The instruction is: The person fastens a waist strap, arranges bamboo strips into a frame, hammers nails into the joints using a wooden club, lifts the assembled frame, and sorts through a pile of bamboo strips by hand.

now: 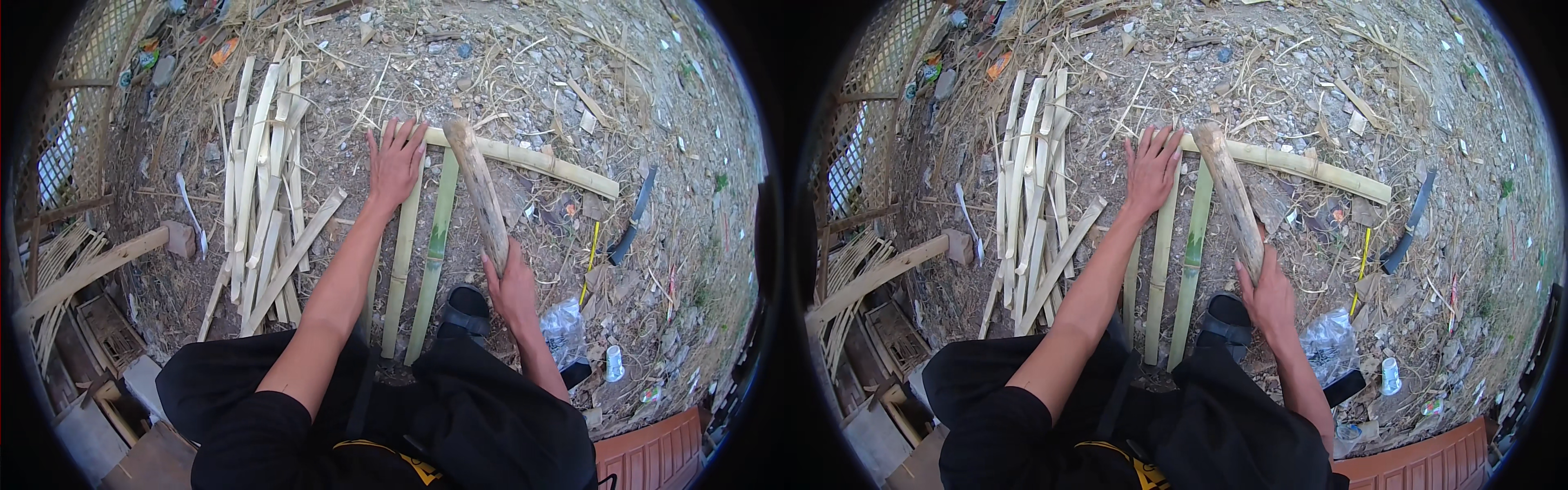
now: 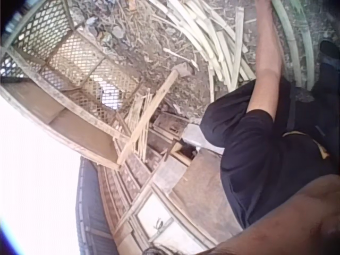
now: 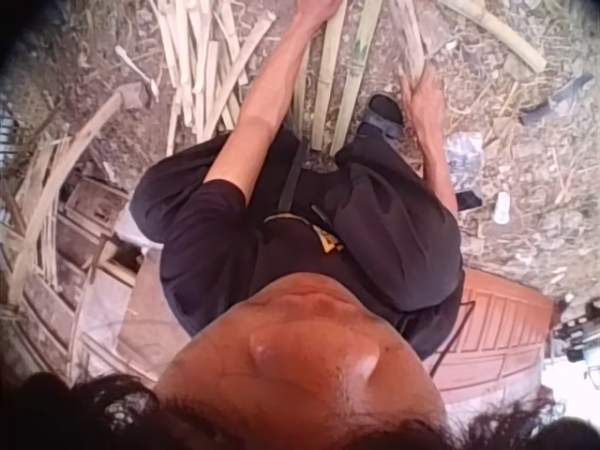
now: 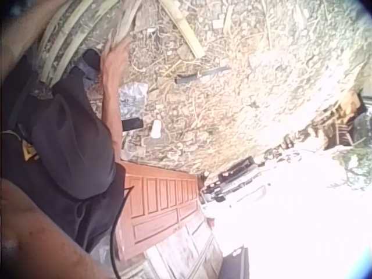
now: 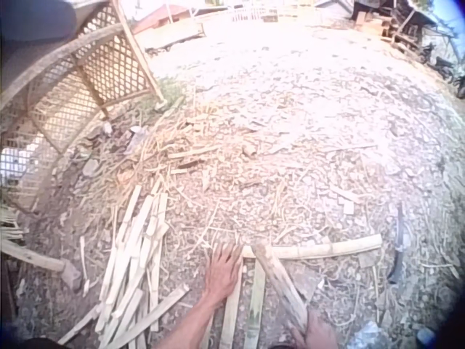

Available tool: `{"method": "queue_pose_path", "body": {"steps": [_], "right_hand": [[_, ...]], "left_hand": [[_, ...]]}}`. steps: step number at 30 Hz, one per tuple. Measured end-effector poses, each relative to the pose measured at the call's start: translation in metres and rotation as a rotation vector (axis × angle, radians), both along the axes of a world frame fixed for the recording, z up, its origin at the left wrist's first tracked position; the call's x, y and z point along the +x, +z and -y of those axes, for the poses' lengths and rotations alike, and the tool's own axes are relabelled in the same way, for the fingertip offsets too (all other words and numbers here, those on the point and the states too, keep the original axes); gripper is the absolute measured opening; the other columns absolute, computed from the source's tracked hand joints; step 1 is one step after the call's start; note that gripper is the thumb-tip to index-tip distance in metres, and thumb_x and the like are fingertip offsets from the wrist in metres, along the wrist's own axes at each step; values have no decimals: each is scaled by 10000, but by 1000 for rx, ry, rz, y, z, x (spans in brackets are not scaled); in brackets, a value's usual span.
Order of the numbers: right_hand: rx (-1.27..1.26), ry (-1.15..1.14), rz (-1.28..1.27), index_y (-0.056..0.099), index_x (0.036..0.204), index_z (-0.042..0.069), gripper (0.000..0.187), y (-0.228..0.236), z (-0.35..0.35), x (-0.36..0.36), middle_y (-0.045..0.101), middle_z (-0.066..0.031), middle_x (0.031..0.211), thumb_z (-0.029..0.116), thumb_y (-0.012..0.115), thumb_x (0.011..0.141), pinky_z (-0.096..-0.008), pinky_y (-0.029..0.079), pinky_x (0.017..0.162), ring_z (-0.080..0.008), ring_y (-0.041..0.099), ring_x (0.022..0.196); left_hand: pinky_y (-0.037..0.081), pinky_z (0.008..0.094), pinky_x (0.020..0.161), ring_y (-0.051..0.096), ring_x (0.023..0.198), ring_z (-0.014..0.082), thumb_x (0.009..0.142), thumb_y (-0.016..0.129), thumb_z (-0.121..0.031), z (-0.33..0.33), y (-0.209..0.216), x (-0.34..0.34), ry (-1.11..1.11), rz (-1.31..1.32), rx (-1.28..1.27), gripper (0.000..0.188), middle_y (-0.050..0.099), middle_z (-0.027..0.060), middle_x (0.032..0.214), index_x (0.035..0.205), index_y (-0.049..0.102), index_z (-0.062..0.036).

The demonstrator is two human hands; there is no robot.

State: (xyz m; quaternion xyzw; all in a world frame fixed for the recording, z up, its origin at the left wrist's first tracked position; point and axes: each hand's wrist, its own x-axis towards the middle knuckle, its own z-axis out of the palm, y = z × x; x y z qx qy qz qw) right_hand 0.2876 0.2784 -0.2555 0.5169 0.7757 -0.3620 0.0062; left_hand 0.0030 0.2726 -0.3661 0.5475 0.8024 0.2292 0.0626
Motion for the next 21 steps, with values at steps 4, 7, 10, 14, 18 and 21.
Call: {"method": "queue_pose_path", "body": {"steps": [4, 7, 10, 14, 18, 21], "right_hand": [[-44, 37, 89, 428, 1335, 13, 509, 5, -6, -7, 660, -336, 945, 237, 674, 949, -539, 539, 685, -518, 664, 838], [134, -12, -245, 409, 1344, -7, 523, 37, 1, -13, 652, -342, 969, 210, 675, 949, -522, 549, 700, -506, 670, 852], [254, -22, -517, 403, 1305, -52, 494, 45, 6, -8, 652, -345, 945, 223, 642, 972, -524, 545, 700, -521, 661, 839], [-40, 14, 145, 409, 1227, -34, 428, -1, -23, -4, 654, -336, 861, 289, 583, 1006, -561, 510, 659, -540, 638, 778], [166, -71, -343, 417, 1246, -19, 424, 35, -13, -13, 650, -347, 873, 250, 620, 988, -567, 493, 633, -542, 639, 767], [246, -67, -296, 421, 1245, -18, 421, 23, 2, -7, 650, -343, 862, 232, 632, 980, -561, 500, 639, -540, 644, 784]], "left_hand": [[104, 665, 1193, 307, 1469, 309, 1054, 416, -250, 1, -4, 0, 2, -3, 25, 451, 436, 40, 1533, 1498, 452, -179], [106, 655, 1199, 299, 1476, 301, 1058, 398, -237, 6, -3, -6, -2, 2, 32, 449, 426, 37, 1548, 1494, 448, -144], [113, 650, 1201, 299, 1476, 299, 1059, 390, -229, 3, -1, -5, -19, 9, 20, 448, 426, 38, 1550, 1491, 446, -129], [124, 657, 1196, 301, 1475, 302, 1058, 391, -227, -4, -12, -1, -38, 30, 14, 449, 425, 41, 1550, 1494, 440, -133], [122, 654, 1198, 303, 1476, 294, 1058, 398, -232, 6, -3, -3, -29, -23, 17, 451, 426, 42, 1549, 1497, 439, -140], [120, 652, 1200, 303, 1477, 289, 1058, 399, -237, 5, -3, -7, -33, -40, 16, 453, 426, 42, 1548, 1500, 438, -146]]}}
